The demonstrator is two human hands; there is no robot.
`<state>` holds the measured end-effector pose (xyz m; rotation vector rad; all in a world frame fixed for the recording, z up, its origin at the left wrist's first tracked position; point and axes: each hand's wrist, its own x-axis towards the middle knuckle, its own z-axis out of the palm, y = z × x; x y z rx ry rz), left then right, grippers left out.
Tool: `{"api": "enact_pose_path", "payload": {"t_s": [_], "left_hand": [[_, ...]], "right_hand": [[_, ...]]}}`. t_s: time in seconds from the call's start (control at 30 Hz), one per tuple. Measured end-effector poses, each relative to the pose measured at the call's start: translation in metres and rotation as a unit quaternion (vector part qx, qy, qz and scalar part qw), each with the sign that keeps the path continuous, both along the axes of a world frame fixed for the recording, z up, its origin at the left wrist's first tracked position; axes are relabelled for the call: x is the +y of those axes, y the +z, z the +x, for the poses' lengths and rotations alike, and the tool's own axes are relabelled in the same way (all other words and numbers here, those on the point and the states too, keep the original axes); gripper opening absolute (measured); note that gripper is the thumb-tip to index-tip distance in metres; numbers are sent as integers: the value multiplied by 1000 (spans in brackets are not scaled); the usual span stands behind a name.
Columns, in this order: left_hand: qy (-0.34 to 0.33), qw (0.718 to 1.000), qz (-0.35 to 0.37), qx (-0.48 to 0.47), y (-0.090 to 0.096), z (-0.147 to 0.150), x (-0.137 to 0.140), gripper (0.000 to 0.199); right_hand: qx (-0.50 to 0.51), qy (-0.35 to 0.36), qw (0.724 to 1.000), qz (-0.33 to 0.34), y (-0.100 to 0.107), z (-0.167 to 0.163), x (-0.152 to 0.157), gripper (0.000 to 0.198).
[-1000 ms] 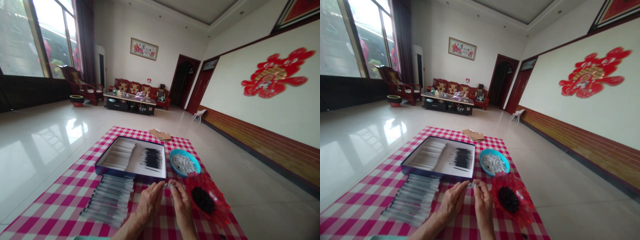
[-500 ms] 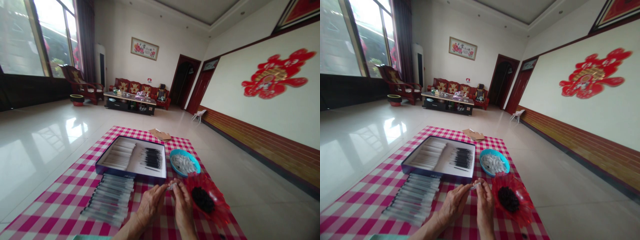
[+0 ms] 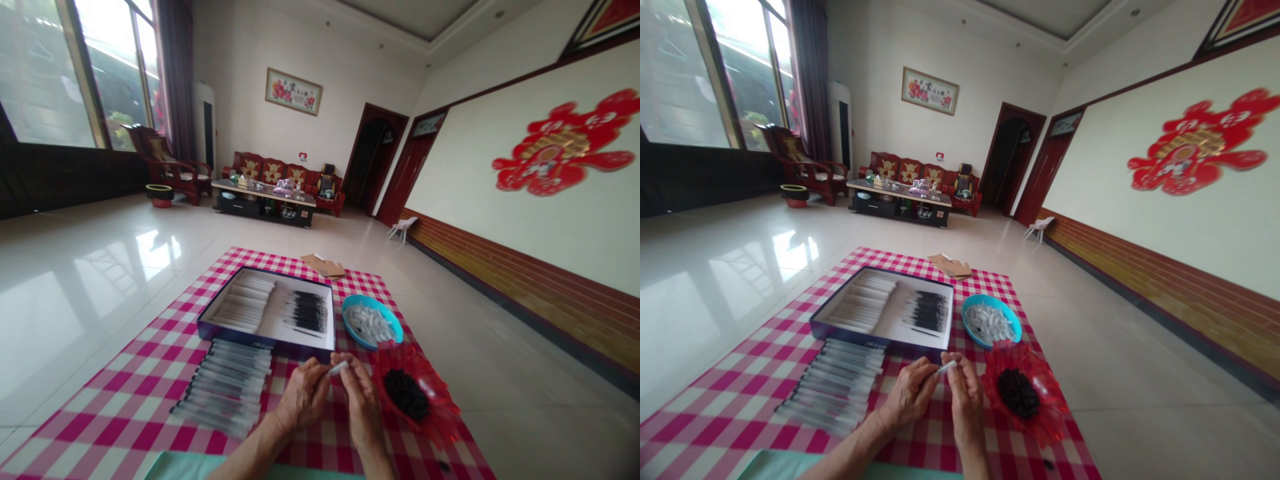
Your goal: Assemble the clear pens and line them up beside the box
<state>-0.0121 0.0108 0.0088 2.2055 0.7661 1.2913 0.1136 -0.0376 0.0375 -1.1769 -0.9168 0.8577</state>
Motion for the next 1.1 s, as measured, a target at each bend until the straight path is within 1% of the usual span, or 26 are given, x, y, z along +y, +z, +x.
{"api": "enact_pose_path", "payload": {"t_s": [0.13, 0.27, 0.37, 0.47, 0.6, 0.7, 0.83, 0.97, 1.1], "left_hand": [[-8, 1000, 16, -2, 3, 1, -1, 24], [8, 999, 30, 13, 0, 4, -2, 25], [34, 999, 18, 38, 1, 4, -5, 27], [53, 996, -4, 65, 3, 3, -9, 26], [70, 994, 0, 85, 4, 4, -13, 26], [75, 993, 17, 92, 3, 5, -13, 27], [76, 989, 59, 108, 2, 5, -13, 28], [90, 985, 84, 122, 0, 6, -13, 28], [89, 980, 100, 144, -4, 7, -12, 26]], "right_hand": [[22, 7, 1000, -11, 3, -3, -3, 38], [55, -4, 998, -18, -5, -4, 1, 41], [62, -18, 998, -25, -13, -4, 5, 42], [72, -41, 996, -32, -18, -7, 7, 46], [96, -61, 993, -38, -23, -12, 8, 48], [106, -84, 990, -41, -27, -15, 9, 48], [134, -72, 987, -48, -29, -16, 11, 50], [163, -80, 982, -53, -29, -17, 10, 49], [149, -76, 984, -59, -32, -16, 9, 48]]}}
